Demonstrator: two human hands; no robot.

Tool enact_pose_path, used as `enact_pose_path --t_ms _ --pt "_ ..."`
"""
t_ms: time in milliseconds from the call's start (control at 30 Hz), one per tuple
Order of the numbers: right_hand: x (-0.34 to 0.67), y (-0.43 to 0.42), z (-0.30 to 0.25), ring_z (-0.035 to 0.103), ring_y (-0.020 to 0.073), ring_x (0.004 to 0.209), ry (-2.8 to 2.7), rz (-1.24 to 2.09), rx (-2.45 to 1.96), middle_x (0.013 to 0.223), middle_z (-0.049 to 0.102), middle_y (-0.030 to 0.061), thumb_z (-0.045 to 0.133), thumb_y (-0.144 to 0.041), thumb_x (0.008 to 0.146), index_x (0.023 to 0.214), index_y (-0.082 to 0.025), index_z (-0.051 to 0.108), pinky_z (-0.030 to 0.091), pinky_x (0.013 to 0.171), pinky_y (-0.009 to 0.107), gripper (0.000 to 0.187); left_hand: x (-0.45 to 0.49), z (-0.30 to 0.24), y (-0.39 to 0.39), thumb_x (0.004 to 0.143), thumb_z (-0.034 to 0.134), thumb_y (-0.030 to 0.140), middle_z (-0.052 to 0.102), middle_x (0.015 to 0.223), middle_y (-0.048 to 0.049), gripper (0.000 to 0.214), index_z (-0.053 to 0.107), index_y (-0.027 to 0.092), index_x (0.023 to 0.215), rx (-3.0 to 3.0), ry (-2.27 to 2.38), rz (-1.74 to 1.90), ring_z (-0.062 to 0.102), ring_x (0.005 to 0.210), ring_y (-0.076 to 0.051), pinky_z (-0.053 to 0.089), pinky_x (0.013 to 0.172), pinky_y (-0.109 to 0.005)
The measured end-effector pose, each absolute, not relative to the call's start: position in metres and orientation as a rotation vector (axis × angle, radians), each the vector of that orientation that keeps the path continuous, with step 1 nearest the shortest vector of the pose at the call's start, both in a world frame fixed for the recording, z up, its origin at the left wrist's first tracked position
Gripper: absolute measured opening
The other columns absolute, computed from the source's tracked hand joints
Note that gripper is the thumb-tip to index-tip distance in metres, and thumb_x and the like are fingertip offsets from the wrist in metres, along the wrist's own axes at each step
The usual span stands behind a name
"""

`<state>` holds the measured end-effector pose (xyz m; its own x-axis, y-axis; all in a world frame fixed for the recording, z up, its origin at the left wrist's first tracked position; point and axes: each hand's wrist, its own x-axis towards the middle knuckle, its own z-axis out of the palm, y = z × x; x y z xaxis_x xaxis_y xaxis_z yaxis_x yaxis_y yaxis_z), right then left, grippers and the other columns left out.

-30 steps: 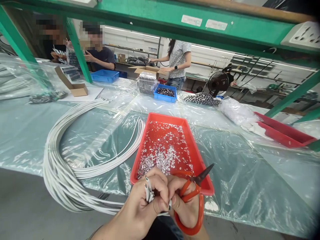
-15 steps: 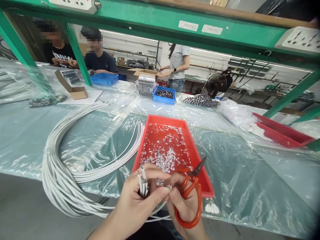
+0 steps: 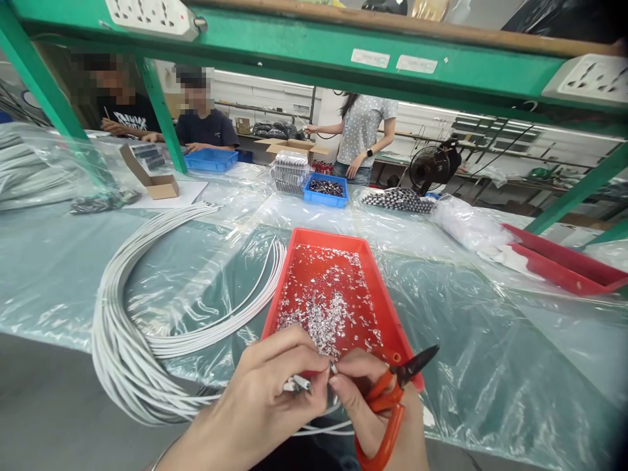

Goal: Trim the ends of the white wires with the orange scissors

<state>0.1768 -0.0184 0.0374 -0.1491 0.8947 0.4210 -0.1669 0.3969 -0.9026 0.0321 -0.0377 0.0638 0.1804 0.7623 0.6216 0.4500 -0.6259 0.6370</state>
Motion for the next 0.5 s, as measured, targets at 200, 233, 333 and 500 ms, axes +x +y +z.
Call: enact_pose_path --t_ms 200,233,333,500 --pt "0.184 -0.024 0.032 0.05 0.0137 0.051 -1.309 1.198 -0.674 0.059 0.057 -0.0013 0.066 -0.027 0.076 0.072 -0.024 0.069 0.034 0.049 0.026 0.006 0.018 0.077 -0.034 0.074 0.057 0.002 0.052 0.065 0.0028 0.02 0.058 0.021 0.074 2.025 1.529 1.913 0.05 0.053 -0.011 0.038 0.045 -0.023" --pt "0.185 -0.023 0.032 0.049 0.0134 0.05 -1.234 1.295 -0.639 0.058 0.057 -0.0009 0.067 -0.03 0.077 0.073 -0.023 0.069 0.034 0.049 0.026 0.008 0.019 0.078 -0.036 0.075 0.057 0.004 0.053 0.067 0.0026 0.019 0.06 0.022 0.077 2.001 1.446 1.846 0.051 0.053 -0.011 0.038 0.044 -0.023" --pt "0.184 -0.017 0.033 0.045 0.0124 0.047 -1.033 1.52 -0.546 0.055 0.054 -0.0018 0.068 -0.033 0.076 0.072 -0.022 0.067 0.032 0.047 0.026 0.012 0.028 0.073 -0.042 0.08 0.056 0.01 0.057 0.07 0.0033 0.018 0.062 0.026 0.084 1.869 1.228 1.63 0.055 0.058 -0.011 0.04 0.047 -0.022" --pt "0.179 -0.014 0.034 0.037 0.0098 0.044 -0.936 1.682 -0.513 0.051 0.045 -0.0048 0.067 -0.039 0.076 0.062 -0.02 0.058 0.031 0.048 0.025 0.025 0.045 0.065 -0.042 0.086 0.05 0.013 0.062 0.069 0.0044 0.022 0.064 0.029 0.086 1.595 1.025 1.526 0.058 0.067 -0.012 0.045 0.065 -0.024"
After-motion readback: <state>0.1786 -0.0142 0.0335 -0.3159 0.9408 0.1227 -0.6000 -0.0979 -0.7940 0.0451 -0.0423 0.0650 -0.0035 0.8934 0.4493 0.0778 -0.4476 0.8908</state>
